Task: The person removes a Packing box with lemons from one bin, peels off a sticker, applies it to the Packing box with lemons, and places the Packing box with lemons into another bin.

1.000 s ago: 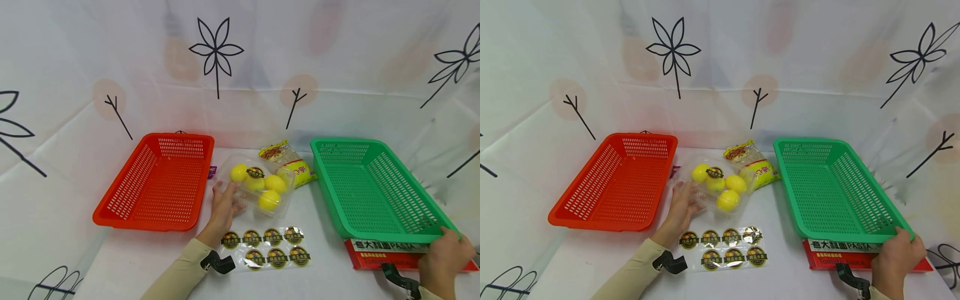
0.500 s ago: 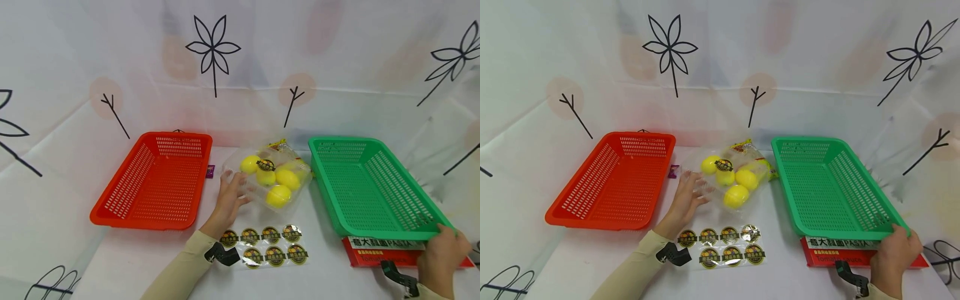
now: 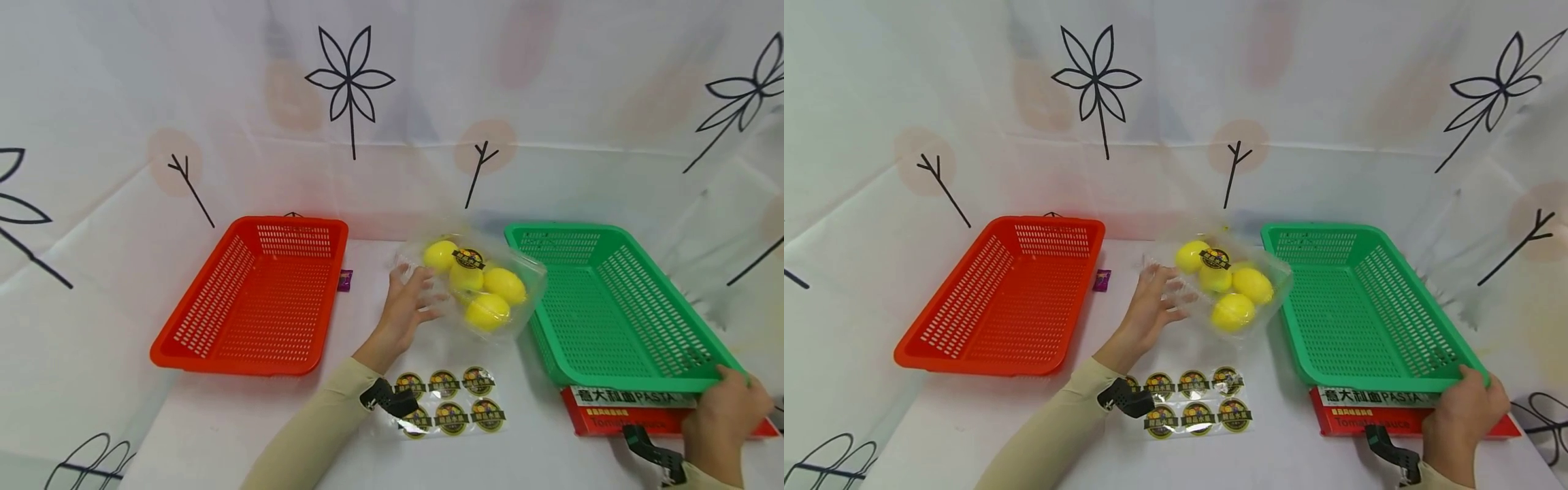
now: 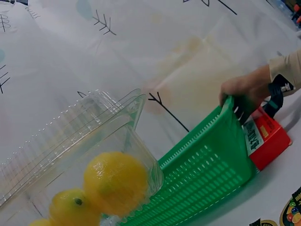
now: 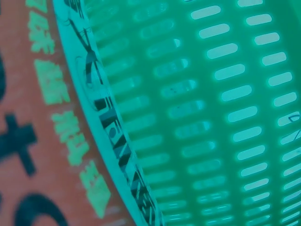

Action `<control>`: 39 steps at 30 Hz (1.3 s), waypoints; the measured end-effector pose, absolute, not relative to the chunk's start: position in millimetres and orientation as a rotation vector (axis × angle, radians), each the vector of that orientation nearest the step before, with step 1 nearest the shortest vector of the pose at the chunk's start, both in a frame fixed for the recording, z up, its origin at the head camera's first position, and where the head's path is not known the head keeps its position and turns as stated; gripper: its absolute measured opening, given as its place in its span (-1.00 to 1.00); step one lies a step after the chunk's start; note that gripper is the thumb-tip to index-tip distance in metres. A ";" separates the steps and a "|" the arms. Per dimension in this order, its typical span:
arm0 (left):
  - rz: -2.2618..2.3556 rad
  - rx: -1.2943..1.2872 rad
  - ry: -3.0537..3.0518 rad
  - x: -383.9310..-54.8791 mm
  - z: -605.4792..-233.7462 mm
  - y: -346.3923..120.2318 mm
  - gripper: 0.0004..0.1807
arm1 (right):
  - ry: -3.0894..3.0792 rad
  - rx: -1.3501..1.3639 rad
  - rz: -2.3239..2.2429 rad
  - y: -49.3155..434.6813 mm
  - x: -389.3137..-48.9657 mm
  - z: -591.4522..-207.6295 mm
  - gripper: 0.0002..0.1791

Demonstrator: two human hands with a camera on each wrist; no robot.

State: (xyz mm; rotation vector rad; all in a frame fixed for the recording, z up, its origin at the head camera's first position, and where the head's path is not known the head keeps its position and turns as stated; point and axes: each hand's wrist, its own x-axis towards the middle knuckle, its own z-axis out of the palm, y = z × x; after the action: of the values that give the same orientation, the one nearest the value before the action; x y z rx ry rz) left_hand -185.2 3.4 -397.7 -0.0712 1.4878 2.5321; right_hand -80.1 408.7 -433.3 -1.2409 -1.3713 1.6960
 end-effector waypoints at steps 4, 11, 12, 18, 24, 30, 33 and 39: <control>2.511 -0.061 1.494 -189.8 -396.0 14.6 0.07 | -1.361 -1.232 1.698 410.8 -81.1 -433.4 -0.64; 2.466 -0.030 1.488 -193.2 -395.4 29.3 0.06 | -1.392 -1.266 1.663 416.7 -82.6 -439.6 -0.53; 2.461 -0.030 1.490 -193.5 -394.9 30.3 0.05 | -1.400 -1.274 1.654 417.1 -82.2 -440.4 -0.51; 2.439 -0.006 1.511 -198.1 -390.5 33.4 0.00 | -1.369 -1.296 1.642 422.1 -81.7 -445.3 -0.50; 2.427 0.004 1.510 -201.8 -386.5 37.5 0.00 | -1.374 -1.277 1.635 448.5 -88.5 -472.6 -0.47; 2.423 0.046 1.456 -204.7 -383.2 47.2 0.05 | -1.379 -1.238 1.622 461.9 -92.5 -482.7 -0.50; 2.416 0.031 1.432 -205.5 -381.2 51.6 0.12 | -1.359 -1.236 1.635 446.5 -89.2 -465.5 -0.58; 2.426 -0.019 1.367 -208.7 -378.5 57.6 0.32 | -1.370 -1.220 1.650 418.1 -82.1 -438.1 -0.61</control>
State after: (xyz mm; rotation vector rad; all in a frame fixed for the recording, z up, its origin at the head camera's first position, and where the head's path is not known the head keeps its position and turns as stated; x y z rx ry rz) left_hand -208.7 57.6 -378.5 -0.0186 1.3671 2.4260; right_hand -82.1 418.1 -438.1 -1.2202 -1.3700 1.6500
